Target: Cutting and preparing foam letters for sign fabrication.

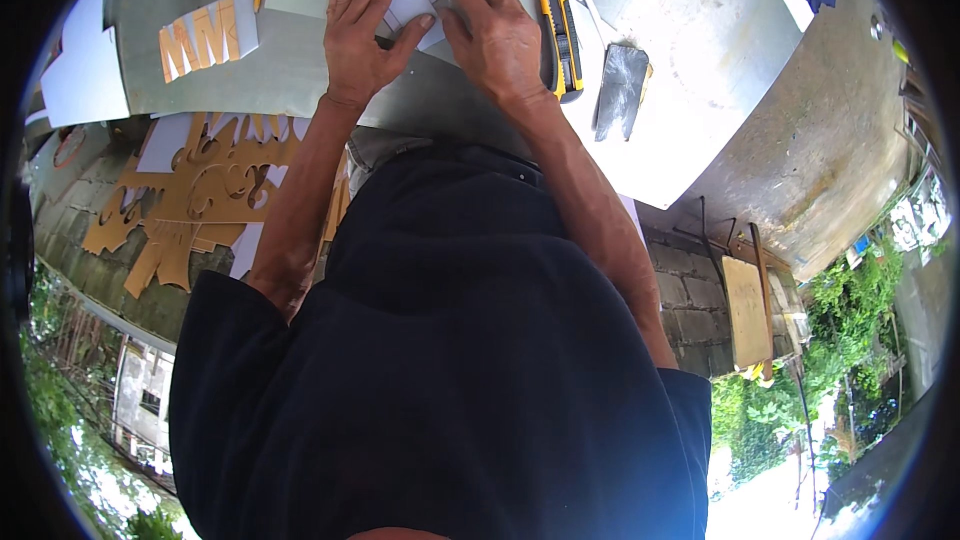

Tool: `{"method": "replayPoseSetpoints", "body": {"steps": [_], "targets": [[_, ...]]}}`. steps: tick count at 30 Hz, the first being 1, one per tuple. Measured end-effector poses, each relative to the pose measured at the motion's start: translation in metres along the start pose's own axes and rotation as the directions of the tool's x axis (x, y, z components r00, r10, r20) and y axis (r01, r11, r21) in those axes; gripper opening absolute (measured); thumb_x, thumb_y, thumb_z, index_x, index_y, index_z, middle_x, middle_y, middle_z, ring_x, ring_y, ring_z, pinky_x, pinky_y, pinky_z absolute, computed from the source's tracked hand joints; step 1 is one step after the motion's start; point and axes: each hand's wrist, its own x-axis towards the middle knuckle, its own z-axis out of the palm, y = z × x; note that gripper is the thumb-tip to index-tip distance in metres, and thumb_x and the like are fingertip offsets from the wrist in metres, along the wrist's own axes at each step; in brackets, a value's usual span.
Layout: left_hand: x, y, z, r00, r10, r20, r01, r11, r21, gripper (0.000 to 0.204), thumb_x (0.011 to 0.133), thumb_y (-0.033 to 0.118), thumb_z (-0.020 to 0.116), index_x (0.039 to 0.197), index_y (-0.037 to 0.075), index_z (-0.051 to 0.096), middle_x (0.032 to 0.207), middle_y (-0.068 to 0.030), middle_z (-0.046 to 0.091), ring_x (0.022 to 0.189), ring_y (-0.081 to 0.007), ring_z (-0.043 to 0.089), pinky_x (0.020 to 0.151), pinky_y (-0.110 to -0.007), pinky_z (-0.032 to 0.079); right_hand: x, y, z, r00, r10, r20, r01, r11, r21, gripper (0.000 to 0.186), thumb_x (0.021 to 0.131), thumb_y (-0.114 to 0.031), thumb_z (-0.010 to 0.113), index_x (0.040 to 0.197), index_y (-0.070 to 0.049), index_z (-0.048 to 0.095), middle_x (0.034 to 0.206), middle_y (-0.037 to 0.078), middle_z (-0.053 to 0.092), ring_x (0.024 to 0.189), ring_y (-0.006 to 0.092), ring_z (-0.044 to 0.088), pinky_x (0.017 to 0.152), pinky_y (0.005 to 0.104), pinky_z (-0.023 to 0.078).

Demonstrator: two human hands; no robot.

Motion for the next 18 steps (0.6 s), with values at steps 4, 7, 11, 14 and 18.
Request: {"method": "replayPoseSetpoints", "body": {"steps": [4,7,11,14,18], "targets": [[0.001,0.000,-0.005,0.994,-0.034,0.105,0.034,0.999,0.000,0.074,0.084,0.036,0.080,0.137,-0.009,0.055,0.156,-0.0242,0.044,0.147,-0.0451,0.036,0.121,-0.056,0.028,-0.020,-0.007,-0.026,0.998,-0.041,-0.042,0.035,0.992,-0.123,0.030,0.085,-0.011,0.076,0.115,-0.010,0.071,0.111,0.011,0.064,0.088,0.0302,0.067,0.072,0.0426,0.056],[0.000,-0.001,-0.008,0.993,-0.041,0.106,0.043,0.999,-0.019,0.071,0.085,0.034,0.079,0.136,-0.009,0.056,0.155,-0.0248,0.045,0.147,-0.0454,0.037,0.120,-0.057,0.028,-0.030,-0.018,-0.056,0.987,-0.045,-0.154,-0.022,0.912,-0.409,0.037,0.087,-0.012,0.074,0.122,-0.006,0.066,0.112,0.017,0.061,0.100,0.0348,0.062,0.081,0.0466,0.054],[0.000,-0.001,-0.007,0.996,-0.009,0.091,0.007,1.000,0.017,0.070,0.085,0.032,0.078,0.137,-0.009,0.054,0.154,-0.0259,0.045,0.147,-0.0457,0.037,0.120,-0.057,0.028,-0.046,-0.002,-0.065,0.991,0.102,-0.082,-0.130,0.835,-0.534,0.046,0.088,-0.016,0.073,0.129,-0.002,0.059,0.115,0.021,0.056,0.108,0.0389,0.056,0.089,0.0501,0.051],[0.003,0.003,-0.007,0.993,-0.009,0.114,0.008,1.000,0.008,0.072,0.084,0.032,0.078,0.138,-0.009,0.053,0.154,-0.0265,0.044,0.147,-0.0463,0.037,0.120,-0.057,0.028,-0.049,0.010,-0.063,0.987,0.147,-0.058,-0.157,0.857,-0.491,0.052,0.088,-0.020,0.073,0.133,0.000,0.055,0.118,0.024,0.054,0.111,0.0407,0.054,0.093,0.0509,0.049],[0.003,0.004,-0.008,0.994,-0.003,0.105,0.003,1.000,0.000,0.072,0.084,0.032,0.078,0.138,-0.010,0.053,0.154,-0.0270,0.044,0.147,-0.0472,0.036,0.120,-0.058,0.027,-0.043,0.017,-0.062,0.960,0.273,-0.067,-0.275,0.861,-0.428,0.050,0.089,-0.023,0.073,0.128,0.002,0.055,0.113,0.022,0.056,0.106,0.0398,0.059,0.089,0.0512,0.051]]}}
